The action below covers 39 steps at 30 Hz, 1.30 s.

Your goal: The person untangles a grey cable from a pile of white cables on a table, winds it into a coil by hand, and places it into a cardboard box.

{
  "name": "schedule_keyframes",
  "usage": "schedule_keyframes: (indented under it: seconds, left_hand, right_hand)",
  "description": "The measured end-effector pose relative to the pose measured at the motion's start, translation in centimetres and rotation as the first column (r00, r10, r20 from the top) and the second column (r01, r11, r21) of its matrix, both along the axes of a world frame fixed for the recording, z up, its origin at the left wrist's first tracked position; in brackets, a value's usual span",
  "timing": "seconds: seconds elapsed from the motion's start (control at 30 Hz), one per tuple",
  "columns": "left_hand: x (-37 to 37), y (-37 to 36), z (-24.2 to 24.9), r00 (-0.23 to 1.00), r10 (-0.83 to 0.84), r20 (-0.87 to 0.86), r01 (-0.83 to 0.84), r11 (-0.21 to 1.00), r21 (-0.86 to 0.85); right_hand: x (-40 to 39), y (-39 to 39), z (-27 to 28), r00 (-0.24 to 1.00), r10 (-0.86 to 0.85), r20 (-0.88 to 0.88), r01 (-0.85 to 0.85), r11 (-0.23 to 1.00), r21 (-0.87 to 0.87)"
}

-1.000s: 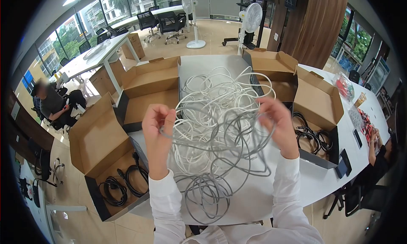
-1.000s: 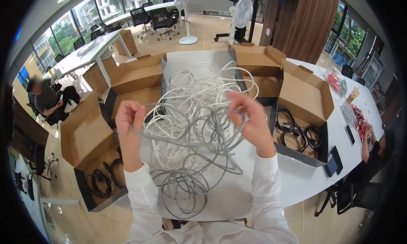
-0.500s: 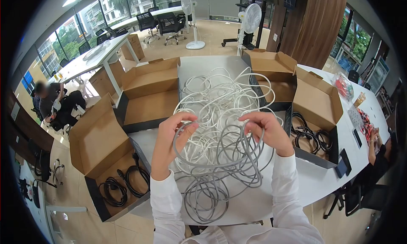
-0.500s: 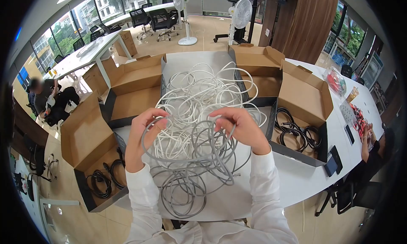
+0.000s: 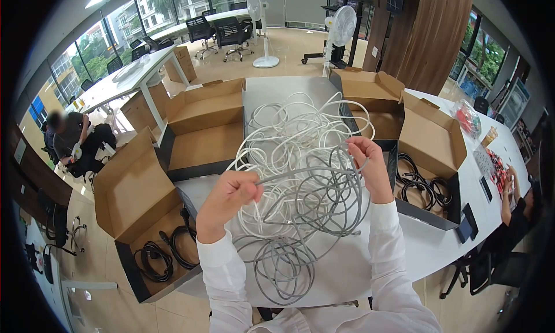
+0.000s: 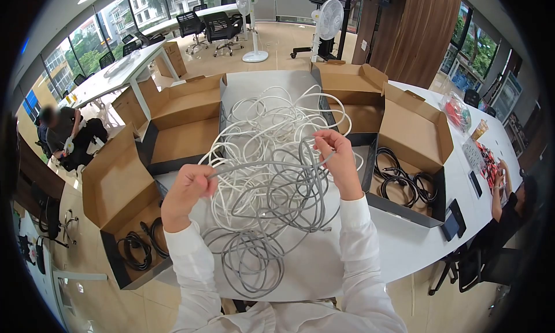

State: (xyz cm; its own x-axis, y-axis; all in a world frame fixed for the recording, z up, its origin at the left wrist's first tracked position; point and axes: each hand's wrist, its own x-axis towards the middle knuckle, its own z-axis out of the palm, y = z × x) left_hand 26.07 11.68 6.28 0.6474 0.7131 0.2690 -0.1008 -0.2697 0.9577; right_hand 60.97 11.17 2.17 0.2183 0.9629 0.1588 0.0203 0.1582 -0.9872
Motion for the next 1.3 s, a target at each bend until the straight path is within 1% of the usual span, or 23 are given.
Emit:
schedule_keyframes:
  seconds: [0.03,0.07,0.13,0.17,0.23,0.27,0.37,0.47,0.53,0.6,0.67,0.73,0.8,0.83,0.87,0.93,0.97,1.03,1.1,1.13,1.2,1.23,1.3]
  left_hand:
    - [0.9,-0.9,1.1,0.996,0.08,0.05,-0.076,0.994,-0.077]
    - [1.5,-1.4,1.6,0.982,0.162,0.093,-0.147,0.977,-0.157]
    - [1.8,-1.3,1.6,0.966,0.246,0.083,-0.238,0.967,-0.09]
    - [1.9,-1.3,1.6,0.955,0.287,0.079,-0.283,0.957,-0.056]
    - [2.1,-1.1,1.3,0.927,0.367,0.075,-0.368,0.93,0.008]
    - [2.3,-1.0,1.2,0.912,0.404,0.074,-0.408,0.912,0.039]
    - [2.3,0.0,0.1,0.754,0.655,0.046,-0.649,0.732,0.206]
    - [2.3,0.4,-0.1,0.584,0.808,0.08,-0.79,0.543,0.285]
    - [2.4,0.7,-0.5,0.592,0.794,0.14,-0.789,0.535,0.3]
    - [2.5,0.3,-0.2,0.643,0.756,0.124,-0.744,0.577,0.338]
    - [2.5,-0.4,0.4,0.694,0.719,-0.022,-0.675,0.662,0.326]
    - [2.6,-0.9,0.6,0.749,0.642,-0.165,-0.557,0.745,0.368]
    - [3.3,-1.6,0.6,0.832,0.513,-0.21,-0.428,0.835,0.346]
    - [4.0,-1.9,0.5,0.895,0.407,-0.183,-0.327,0.877,0.352]
    - [4.9,-1.9,0.2,0.912,0.367,-0.181,-0.288,0.89,0.354]
    - [6.7,-2.8,0.2,0.932,0.316,-0.177,-0.237,0.902,0.361]
    - [7.1,-2.6,-0.3,0.924,0.317,-0.214,-0.223,0.901,0.371]
    - [8.7,-3.2,-0.2,0.933,0.29,-0.213,-0.224,0.931,0.289]
    - [9.9,-3.3,-0.9,0.957,0.237,-0.17,-0.195,0.953,0.232]
    - [10.3,-3.4,-1.2,0.953,0.265,-0.148,-0.22,0.938,0.266]
    - [11.1,-3.7,-1.4,0.939,0.329,-0.104,-0.278,0.901,0.334]
    - [11.1,-3.7,-1.3,0.94,0.312,-0.14,-0.233,0.885,0.403]
    - [11.1,-3.4,-1.1,0.934,0.287,-0.213,-0.136,0.837,0.53]
  right_hand:
    - [-0.1,0.0,-0.2,1.0,0.016,0.02,-0.016,1.0,-0.008]
    - [-0.2,-0.1,-0.3,0.995,0.026,0.098,-0.029,0.999,0.032]
    - [-0.4,-0.4,-0.6,0.967,0.037,0.254,-0.067,0.992,0.109]
    - [0.0,-0.7,-0.5,0.87,-0.035,0.491,-0.116,0.955,0.274]
    - [-0.4,-1.7,1.1,0.807,-0.077,0.585,-0.1,0.959,0.265]
    - [-0.7,-2.2,1.9,0.771,-0.098,0.629,-0.09,0.961,0.26]
    - [-0.5,-3.1,3.2,0.684,0.0,0.729,-0.235,0.947,0.22]
    - [-1.3,-4.4,4.3,0.727,0.245,0.641,-0.425,0.894,0.14]
    - [-1.7,-5.4,5.1,0.686,0.428,0.589,-0.505,0.862,-0.038]
    - [-2.0,-5.7,5.8,0.656,0.334,0.677,-0.445,0.895,-0.011]
    - [-2.1,-5.4,5.5,0.766,0.182,0.617,-0.382,0.9,0.209]
    - [-1.8,-5.3,5.0,0.799,0.23,0.555,-0.402,0.891,0.209]
    - [-2.2,-5.4,4.1,0.807,0.232,0.543,-0.43,0.861,0.272]
    - [-2.5,-5.5,4.0,0.804,0.232,0.547,-0.425,0.868,0.257]
    - [-2.9,-5.6,4.1,0.799,0.242,0.55,-0.43,0.87,0.242]
    - [-3.5,-5.5,3.7,0.799,0.3,0.521,-0.472,0.849,0.236]
    - [-3.8,-5.5,3.4,0.802,0.342,0.49,-0.504,0.828,0.246]
    - [-4.1,-5.4,3.4,0.807,0.404,0.431,-0.541,0.799,0.264]
    - [-4.4,-5.6,3.7,0.829,0.399,0.391,-0.521,0.807,0.28]
    - [-4.4,-5.7,3.8,0.84,0.397,0.37,-0.51,0.811,0.287]
    - [-4.4,-5.9,3.8,0.863,0.338,0.375,-0.46,0.832,0.31]
    - [-4.4,-5.9,3.7,0.874,0.31,0.375,-0.437,0.84,0.323]
    - [-4.6,-5.8,3.4,0.853,0.223,0.472,-0.39,0.873,0.293]
